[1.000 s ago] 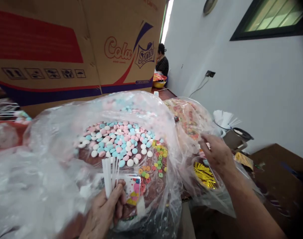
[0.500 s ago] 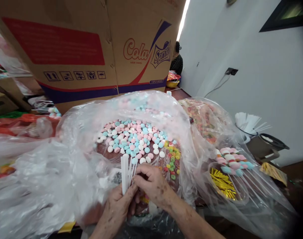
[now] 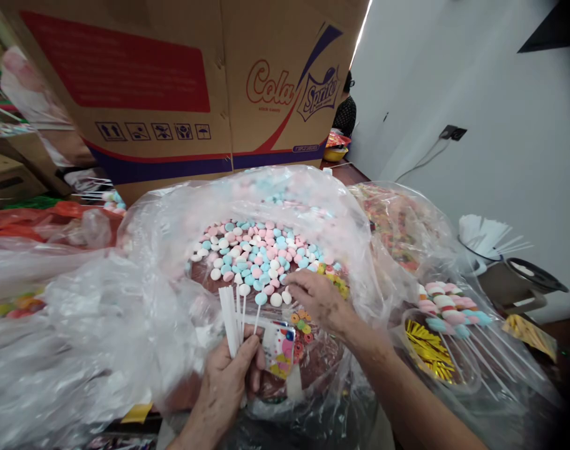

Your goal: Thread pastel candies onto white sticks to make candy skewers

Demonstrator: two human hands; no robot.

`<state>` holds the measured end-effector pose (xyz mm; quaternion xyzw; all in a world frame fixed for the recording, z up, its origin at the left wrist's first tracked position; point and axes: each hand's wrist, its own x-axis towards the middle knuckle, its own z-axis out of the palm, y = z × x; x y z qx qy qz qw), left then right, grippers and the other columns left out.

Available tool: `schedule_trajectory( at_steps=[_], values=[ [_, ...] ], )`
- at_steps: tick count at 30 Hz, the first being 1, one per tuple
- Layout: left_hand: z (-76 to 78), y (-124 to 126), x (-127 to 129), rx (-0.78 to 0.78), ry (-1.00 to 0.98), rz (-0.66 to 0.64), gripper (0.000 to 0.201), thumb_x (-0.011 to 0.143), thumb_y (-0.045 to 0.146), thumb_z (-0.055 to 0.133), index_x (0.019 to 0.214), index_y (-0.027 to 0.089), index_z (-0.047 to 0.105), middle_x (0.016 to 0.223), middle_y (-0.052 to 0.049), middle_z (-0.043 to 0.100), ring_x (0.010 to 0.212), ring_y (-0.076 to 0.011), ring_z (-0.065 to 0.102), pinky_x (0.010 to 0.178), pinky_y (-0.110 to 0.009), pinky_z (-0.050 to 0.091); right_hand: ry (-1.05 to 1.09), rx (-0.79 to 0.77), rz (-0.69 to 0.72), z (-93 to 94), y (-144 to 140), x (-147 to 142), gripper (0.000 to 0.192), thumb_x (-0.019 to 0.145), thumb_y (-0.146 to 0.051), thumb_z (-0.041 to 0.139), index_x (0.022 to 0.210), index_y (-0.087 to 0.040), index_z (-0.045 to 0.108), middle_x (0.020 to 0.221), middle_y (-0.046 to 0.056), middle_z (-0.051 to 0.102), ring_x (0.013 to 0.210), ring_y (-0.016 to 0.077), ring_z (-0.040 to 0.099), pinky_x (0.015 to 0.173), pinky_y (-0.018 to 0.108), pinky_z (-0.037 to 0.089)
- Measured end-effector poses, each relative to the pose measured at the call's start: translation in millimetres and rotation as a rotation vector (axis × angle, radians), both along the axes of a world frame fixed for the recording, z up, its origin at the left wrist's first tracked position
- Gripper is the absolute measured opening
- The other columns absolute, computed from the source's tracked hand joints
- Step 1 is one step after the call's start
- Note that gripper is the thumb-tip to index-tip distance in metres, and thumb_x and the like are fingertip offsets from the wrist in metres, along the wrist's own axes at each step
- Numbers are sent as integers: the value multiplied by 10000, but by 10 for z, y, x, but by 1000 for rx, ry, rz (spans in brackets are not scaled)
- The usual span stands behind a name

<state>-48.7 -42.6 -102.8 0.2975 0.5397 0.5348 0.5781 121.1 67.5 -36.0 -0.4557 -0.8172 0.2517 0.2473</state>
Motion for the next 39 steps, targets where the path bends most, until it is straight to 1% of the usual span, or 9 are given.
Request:
schedule_trajectory(
  at_steps=[3, 5, 9, 14, 16, 20, 27, 31, 39],
  values=[
    [28, 11, 15, -8, -33, 10, 444, 692, 560, 754, 830, 159, 624, 538, 30, 630, 311, -80, 451, 304, -179, 338, -224, 70, 235, -130, 57, -130, 262, 895, -90, 525, 1016, -220, 717, 960, 50, 642, 872, 180, 576, 771, 286, 455],
    [37, 10, 15, -11, -15, -8, 437, 707, 572, 735, 790, 158, 623, 479, 35, 603, 298, -79, 432, 302, -175, 326, -384, 174, 287, -217, 88, -202, 270, 878, -56, 539, 1011, -211, 716, 1004, 81, 623, 940, 217, 553, 772, 301, 455],
    [45, 5, 9, -34, 12, -61, 449, 738, 600, 689, 667, 166, 598, 342, 44, 498, 284, -83, 408, 313, -168, 307, -531, 272, 214, -276, 187, -161, 275, 863, -21, 548, 980, -195, 725, 1016, 107, 614, 1010, 252, 527, 789, 312, 450],
    [73, 6, 16, -54, -9, -32, 425, 698, 575, 725, 738, 166, 612, 432, 42, 564, 279, -77, 406, 297, -178, 305, -354, 185, 196, -181, 290, 112, 265, 942, -102, 473, 1026, -210, 700, 991, 65, 647, 952, 196, 571, 838, 303, 451],
    [79, 2, 21, -43, -14, -22, 424, 697, 568, 732, 748, 164, 616, 475, 40, 581, 286, -72, 414, 296, -176, 311, -313, 163, 114, -156, 311, 219, 246, 959, -146, 459, 1043, -201, 684, 1015, 64, 655, 953, 188, 585, 840, 302, 440],
    [82, -6, 28, -53, 3, -15, 433, 702, 577, 727, 730, 161, 607, 480, 39, 577, 276, -61, 398, 289, -168, 279, -388, 108, -13, -177, 317, 337, 194, 945, -176, 479, 920, -195, 671, 910, 41, 656, 861, 176, 583, 773, 281, 401],
    [48, 9, 20, -51, 13, -15, 468, 684, 604, 728, 765, 160, 605, 494, 40, 585, 270, -63, 396, 281, -170, 259, -477, 102, -66, -236, 208, 159, 178, 976, -207, 480, 868, -188, 620, 895, 39, 630, 790, 159, 550, 688, 260, 358],
    [4, 13, 12, -18, 15, -28, 473, 736, 612, 698, 764, 149, 605, 513, 32, 595, 273, -51, 405, 299, -160, 258, -573, 149, -95, -327, 206, 38, 181, 975, -184, 460, 896, -190, 622, 929, 66, 617, 802, 183, 545, 668, 277, 365],
    [22, 12, 3, -27, 61, -44, 495, 756, 637, 668, 751, 146, 609, 493, 36, 569, 274, -50, 390, 291, -157, 247, -598, 277, -29, -453, 206, 63, 174, 930, -118, 480, 877, -196, 627, 939, 75, 603, 831, 194, 534, 691, 282, 407]
  ],
)
